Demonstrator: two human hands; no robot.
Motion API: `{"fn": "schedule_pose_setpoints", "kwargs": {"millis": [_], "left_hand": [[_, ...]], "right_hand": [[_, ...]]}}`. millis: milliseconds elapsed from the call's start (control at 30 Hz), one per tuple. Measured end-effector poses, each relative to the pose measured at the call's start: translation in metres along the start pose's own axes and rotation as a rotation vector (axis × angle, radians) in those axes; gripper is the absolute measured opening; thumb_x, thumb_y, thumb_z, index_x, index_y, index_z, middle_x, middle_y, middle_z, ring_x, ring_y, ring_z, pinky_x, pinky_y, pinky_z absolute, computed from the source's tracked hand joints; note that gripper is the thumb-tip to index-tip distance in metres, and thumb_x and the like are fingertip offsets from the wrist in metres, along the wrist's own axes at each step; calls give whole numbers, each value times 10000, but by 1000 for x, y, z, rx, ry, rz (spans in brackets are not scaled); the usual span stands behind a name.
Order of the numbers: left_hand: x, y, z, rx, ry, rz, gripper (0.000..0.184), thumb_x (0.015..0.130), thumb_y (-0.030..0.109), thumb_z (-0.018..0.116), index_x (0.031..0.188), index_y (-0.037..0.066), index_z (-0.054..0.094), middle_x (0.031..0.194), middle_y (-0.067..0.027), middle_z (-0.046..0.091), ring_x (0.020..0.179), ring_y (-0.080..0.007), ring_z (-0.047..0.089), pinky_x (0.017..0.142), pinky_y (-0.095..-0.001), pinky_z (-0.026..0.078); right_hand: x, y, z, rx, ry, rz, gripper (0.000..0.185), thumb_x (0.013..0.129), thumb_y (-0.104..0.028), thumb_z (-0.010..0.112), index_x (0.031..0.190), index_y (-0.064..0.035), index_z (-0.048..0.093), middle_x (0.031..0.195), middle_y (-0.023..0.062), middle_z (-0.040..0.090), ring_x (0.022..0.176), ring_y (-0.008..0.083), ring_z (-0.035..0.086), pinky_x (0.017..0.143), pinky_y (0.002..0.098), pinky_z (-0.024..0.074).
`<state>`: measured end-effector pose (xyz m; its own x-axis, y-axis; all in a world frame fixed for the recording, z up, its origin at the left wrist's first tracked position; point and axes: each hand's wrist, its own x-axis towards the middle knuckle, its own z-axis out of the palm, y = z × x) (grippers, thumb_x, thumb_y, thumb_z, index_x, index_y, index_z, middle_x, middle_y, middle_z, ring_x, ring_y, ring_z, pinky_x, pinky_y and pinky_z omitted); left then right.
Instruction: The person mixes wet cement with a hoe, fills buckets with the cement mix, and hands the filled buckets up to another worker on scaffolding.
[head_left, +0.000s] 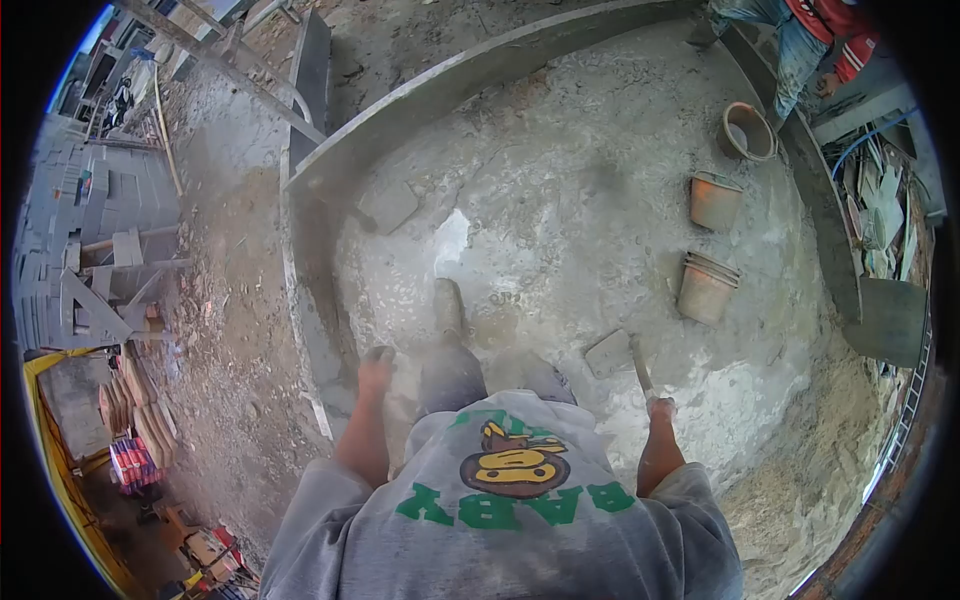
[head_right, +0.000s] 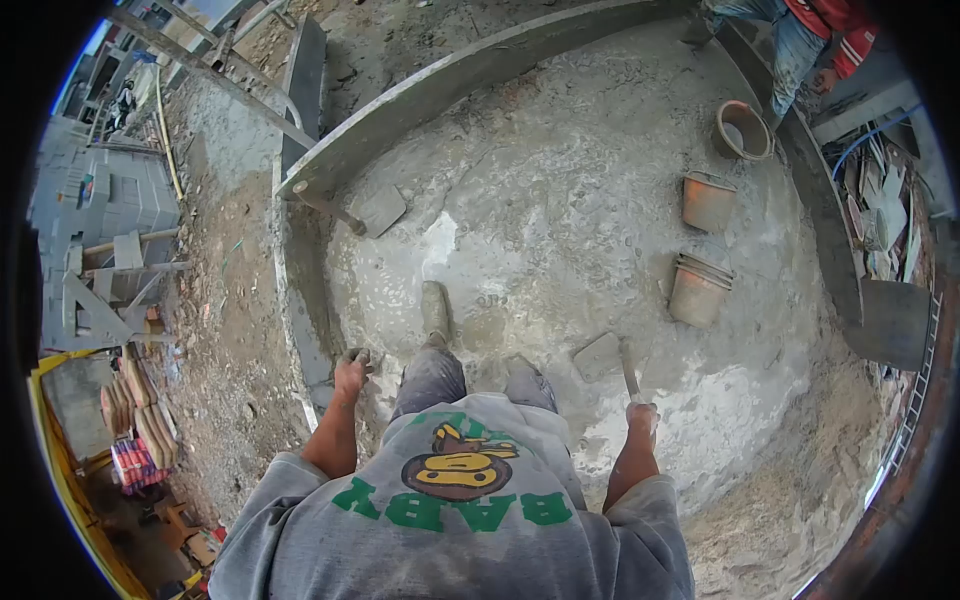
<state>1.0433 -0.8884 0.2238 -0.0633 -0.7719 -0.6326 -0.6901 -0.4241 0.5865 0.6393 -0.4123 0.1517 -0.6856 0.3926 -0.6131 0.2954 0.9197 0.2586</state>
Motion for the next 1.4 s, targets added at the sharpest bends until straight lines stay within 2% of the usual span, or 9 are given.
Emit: {"fn": "schedule_pose_setpoints", "kwargs": {"millis": [133, 200, 333, 467, 800, 900, 1000, 1167, 1400], "left_hand": [[115, 50, -11, 12, -71, 94, 309, 814, 289, 569, 1019, 59, 548, 846, -40, 583, 715, -170, 611, 509, -262, 422], [120, 71, -34, -20, -103, 83, 330, 819, 297, 568, 1029, 43, 545, 854, -52, 587, 715, -171, 613, 534, -269, 434], [169, 164, -87, -264, -99, 198, 357, 833, 307, 565, 1034, 13, 538, 852, -64, 580, 723, -164, 605, 541, -261, 431], [213, 163, -140, -412, -20, 140, 310, 849, 289, 523, 1061, 63, 518, 923, -67, 599, 771, -186, 607, 606, -303, 447], [212, 50, -104, -429, 11, -235, 325, 848, 257, 519, 1068, 18, 499, 877, -78, 579, 753, -206, 609, 558, -302, 445], [206, 53, -88, -377, -19, -274, 308, 847, 258, 538, 1085, 70, 489, 899, -73, 600, 737, -206, 614, 563, -326, 451], [208, 102, -84, -362, 10, -217, 299, 846, 271, 543, 1056, 63, 500, 885, -70, 601, 726, -192, 607, 558, -310, 440], [229, 210, -56, -427, 146, -88, 303, 846, 299, 534, 1029, 59, 508, 897, -71, 606, 731, -174, 604, 573, -293, 438], [254, 368, 102, -408, -30, 14, 401, 836, 350, 543, 1100, 52, 492, 984, -92, 597, 824, -199, 602, 661, -325, 454]], "right_hand": [[23, -47, 40, -162, 184, -344, 410, 789, -340, 436, 957, -14, 620, 979, 220, 607, 973, 319, 576, 844, 375, 452], [-82, -112, -11, -38, 142, -273, 400, 819, -323, 396, 941, -28, 639, 967, 216, 610, 949, 323, 584, 831, 374, 455], [-133, -211, -21, -600, 83, -714, 419, 728, -334, 540, 1006, -28, 607, 956, 200, 619, 960, 333, 577, 843, 385, 446], [-208, -299, -69, 90, 254, -634, 343, 761, -313, 495, 960, -69, 632, 998, 202, 604, 947, 332, 583, 796, 400, 471], [-192, -363, -134, -529, 258, -722, 399, 774, -302, 439, 880, 37, 623, 964, 224, 603, 926, 321, 586, 818, 358, 456], [-169, -364, -121, -228, 217, -578, 362, 756, -293, 475, 881, 7, 636, 991, 208, 603, 939, 318, 584, 832, 357, 449], [-68, -353, -77, -288, 144, -701, 382, 725, -312, 529, 948, -16, 624, 1004, 204, 603, 938, 337, 582, 826, 364, 454], [-68, -382, -125, 16, 12, -674, 425, 709, -293, 584, 1051, -41, 576, 929, 161, 630, 849, 306, 611, 753, 354, 479], [79, -345, -221, 286, -70, -522, 276, 751, -231, 560, 961, -55, 597, 738, 124, 605, 634, 238, 587, 592, 351, 470]]}}
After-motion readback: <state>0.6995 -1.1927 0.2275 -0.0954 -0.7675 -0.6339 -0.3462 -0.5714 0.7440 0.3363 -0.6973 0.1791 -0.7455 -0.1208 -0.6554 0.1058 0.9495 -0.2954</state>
